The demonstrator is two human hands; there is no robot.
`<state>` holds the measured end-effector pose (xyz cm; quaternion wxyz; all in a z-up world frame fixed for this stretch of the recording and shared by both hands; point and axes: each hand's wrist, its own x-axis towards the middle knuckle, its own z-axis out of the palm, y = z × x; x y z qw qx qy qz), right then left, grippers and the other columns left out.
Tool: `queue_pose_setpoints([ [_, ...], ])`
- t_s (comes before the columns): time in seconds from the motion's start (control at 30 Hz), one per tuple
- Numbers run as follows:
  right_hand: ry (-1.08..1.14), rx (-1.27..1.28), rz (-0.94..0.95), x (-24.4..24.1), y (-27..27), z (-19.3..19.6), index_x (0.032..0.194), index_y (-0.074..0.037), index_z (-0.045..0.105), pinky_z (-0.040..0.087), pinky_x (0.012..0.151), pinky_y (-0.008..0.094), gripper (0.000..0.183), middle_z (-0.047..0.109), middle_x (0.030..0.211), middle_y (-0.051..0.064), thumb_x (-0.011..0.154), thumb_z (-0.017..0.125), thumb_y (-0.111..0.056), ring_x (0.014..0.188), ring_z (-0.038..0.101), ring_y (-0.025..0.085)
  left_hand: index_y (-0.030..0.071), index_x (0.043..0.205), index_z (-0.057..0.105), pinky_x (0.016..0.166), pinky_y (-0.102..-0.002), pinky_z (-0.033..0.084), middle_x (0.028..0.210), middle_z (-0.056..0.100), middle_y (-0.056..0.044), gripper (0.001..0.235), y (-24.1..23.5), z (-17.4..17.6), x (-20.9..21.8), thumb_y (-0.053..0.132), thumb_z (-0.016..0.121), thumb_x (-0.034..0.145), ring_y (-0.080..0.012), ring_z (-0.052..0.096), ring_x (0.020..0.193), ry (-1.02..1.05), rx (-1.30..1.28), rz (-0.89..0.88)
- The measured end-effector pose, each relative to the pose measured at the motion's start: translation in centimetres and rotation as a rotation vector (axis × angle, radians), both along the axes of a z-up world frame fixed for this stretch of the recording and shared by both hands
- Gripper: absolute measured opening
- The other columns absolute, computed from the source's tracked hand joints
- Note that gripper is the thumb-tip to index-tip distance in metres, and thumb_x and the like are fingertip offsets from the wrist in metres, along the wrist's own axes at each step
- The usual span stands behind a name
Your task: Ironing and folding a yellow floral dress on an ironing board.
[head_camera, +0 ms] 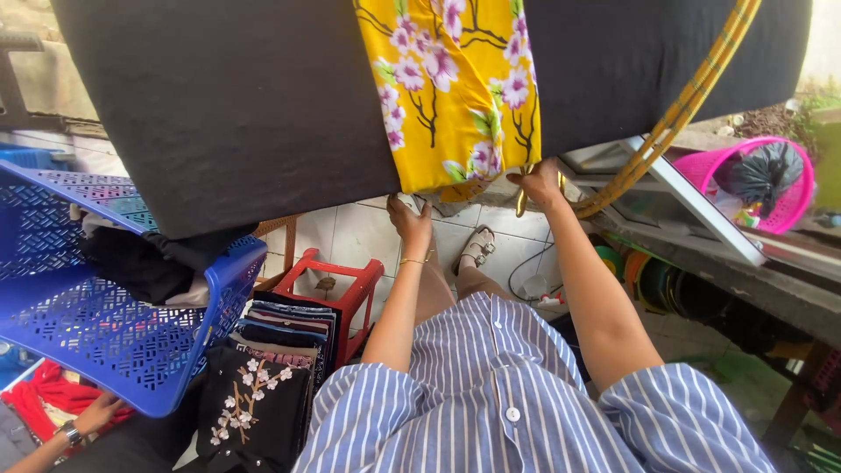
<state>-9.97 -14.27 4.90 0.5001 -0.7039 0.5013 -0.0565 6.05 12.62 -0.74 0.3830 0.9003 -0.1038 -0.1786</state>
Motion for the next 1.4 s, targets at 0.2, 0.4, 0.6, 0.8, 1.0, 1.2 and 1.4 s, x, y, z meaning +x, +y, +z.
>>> queue_pose_setpoints([
  [0.2,-0.031,0.159,0.273,1.2,2.8,-4.5,0.148,0.004,0.067,0.031,0.133,0.06,0.084,0.065,0.15,0.032,0.072,0.101,-0.008,0.148,0.052,0.052,0.003,0.151,0.056,0.115,-0.058,0.049,0.14,0.064,-0.023,0.073,2.2,-5.0,3.8,0.028,0.091,0.092,-0.0436,0.06,0.134,0.03,-0.033,-0.245],
  [0.4,0.1,0.256,0.274,-0.1,5.9,5.8,0.138,-0.005,0.073,0.048,0.121,0.054,0.069,0.074,0.136,0.022,0.078,0.098,-0.03,0.136,0.065,0.041,0.004,0.115,0.076,0.101,-0.049,0.056,0.108,0.081,-0.016,0.033,4.5,3.5,2.5,0.034,0.081,0.102,-0.0324,0.074,0.11,0.34,-0.148,-0.368],
  [0.6,-0.158,0.698,0.259,-6.5,6.8,17.5,0.096,0.0,0.086,0.06,0.09,0.039,0.022,0.084,0.094,0.012,0.08,0.099,-0.009,0.089,0.077,0.024,0.007,0.126,0.077,0.103,-0.037,0.056,0.12,0.078,-0.005,0.034,5.7,20.8,-0.6,0.022,0.089,0.099,-0.0161,0.069,0.109,0.931,-0.411,-0.316],
  [0.8,-0.406,0.922,0.46,-11.6,7.6,20.6,0.124,-0.002,0.078,0.062,0.092,0.043,0.058,0.083,0.117,0.014,0.082,0.095,-0.038,0.103,0.078,0.025,0.016,0.106,0.073,0.071,-0.025,0.053,0.09,0.069,0.007,0.03,7.0,33.0,-2.2,0.029,0.094,0.088,-0.005,0.064,0.078,1.082,-0.334,-0.322],
  [1.0,-0.363,0.995,0.579,-14.6,9.3,18.0,0.103,0.001,0.078,0.053,0.065,0.025,0.04,0.075,0.084,0.001,0.077,0.101,-0.018,0.075,0.069,0.01,0.008,0.14,0.064,0.096,-0.04,0.056,0.127,0.072,-0.007,0.049,11.9,27.0,-5.7,0.021,0.086,0.098,-0.0186,0.07,0.108,1.238,-0.298,-0.32],
  [1.2,-0.32,1.032,0.63,-14.9,11.9,20.3,0.122,0.0,0.08,0.063,0.076,0.038,0.057,0.081,0.105,0.011,0.076,0.104,-0.024,0.088,0.073,0.021,0.011,0.152,0.067,0.111,-0.051,0.054,0.142,0.075,-0.014,0.062,16.8,24.1,-9.6,0.009,0.087,0.094,-0.0293,0.074,0.124,1.389,-0.465,-0.313],
  [1.4,-0.195,0.956,0.506,-16.2,12.3,22.1,0.092,0.001,0.083,0.051,0.056,0.026,0.015,0.072,0.075,0.0,0.09,0.093,-0.009,0.058,0.063,0.012,0.016,0.161,0.061,0.124,-0.047,0.044,0.155,0.066,-0.007,0.054,17.1,26.8,-8.5,0.023,0.073,0.109,-0.023,0.064,0.138,1.362,-0.202,-0.424],
])
